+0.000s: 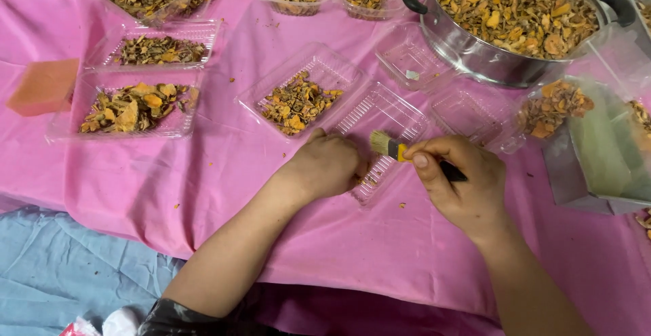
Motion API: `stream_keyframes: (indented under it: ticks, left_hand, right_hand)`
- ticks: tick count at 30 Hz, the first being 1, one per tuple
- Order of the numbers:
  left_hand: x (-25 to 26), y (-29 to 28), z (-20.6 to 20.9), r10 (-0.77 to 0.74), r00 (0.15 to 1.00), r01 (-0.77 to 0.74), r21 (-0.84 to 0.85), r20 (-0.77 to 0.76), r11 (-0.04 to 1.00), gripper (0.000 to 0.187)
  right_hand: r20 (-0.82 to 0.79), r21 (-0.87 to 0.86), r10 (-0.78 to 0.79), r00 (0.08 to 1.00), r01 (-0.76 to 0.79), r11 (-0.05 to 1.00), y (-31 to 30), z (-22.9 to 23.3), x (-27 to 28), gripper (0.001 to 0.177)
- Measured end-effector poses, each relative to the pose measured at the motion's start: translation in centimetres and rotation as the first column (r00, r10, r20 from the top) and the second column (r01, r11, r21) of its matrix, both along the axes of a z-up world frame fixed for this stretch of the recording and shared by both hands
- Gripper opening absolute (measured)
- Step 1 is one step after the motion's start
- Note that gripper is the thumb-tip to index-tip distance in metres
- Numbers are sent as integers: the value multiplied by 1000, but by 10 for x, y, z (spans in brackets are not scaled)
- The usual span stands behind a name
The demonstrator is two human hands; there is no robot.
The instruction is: The person sorts dried tea or herb fragments by hand and with a brush into small plastic containers, then places portions into small plastic bags.
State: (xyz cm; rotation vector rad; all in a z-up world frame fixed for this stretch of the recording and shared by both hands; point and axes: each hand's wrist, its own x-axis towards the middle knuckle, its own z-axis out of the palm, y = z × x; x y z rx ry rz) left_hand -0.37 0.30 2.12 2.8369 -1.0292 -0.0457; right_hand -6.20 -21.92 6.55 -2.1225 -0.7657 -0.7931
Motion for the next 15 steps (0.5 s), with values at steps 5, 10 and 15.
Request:
stream_keyframes:
  ticks: [5, 10, 15]
  left_hand:
    - [3, -3, -12, 6, 998, -7, 7, 57, 1000, 13]
    - [-1, -7, -13, -33, 979, 26, 39, 201, 999, 13]
    - [14, -3, -31, -6, 962, 11, -14, 275, 1000, 16]
  right_hand:
    - [-27, -11, -27, 999, 27, 1000, -1, -1, -1, 8]
    - [-35, 1, -38, 999, 38, 999, 0, -3, -2, 7]
    - [-118, -25, -110, 987, 107, 994, -3, 1, -6, 13]
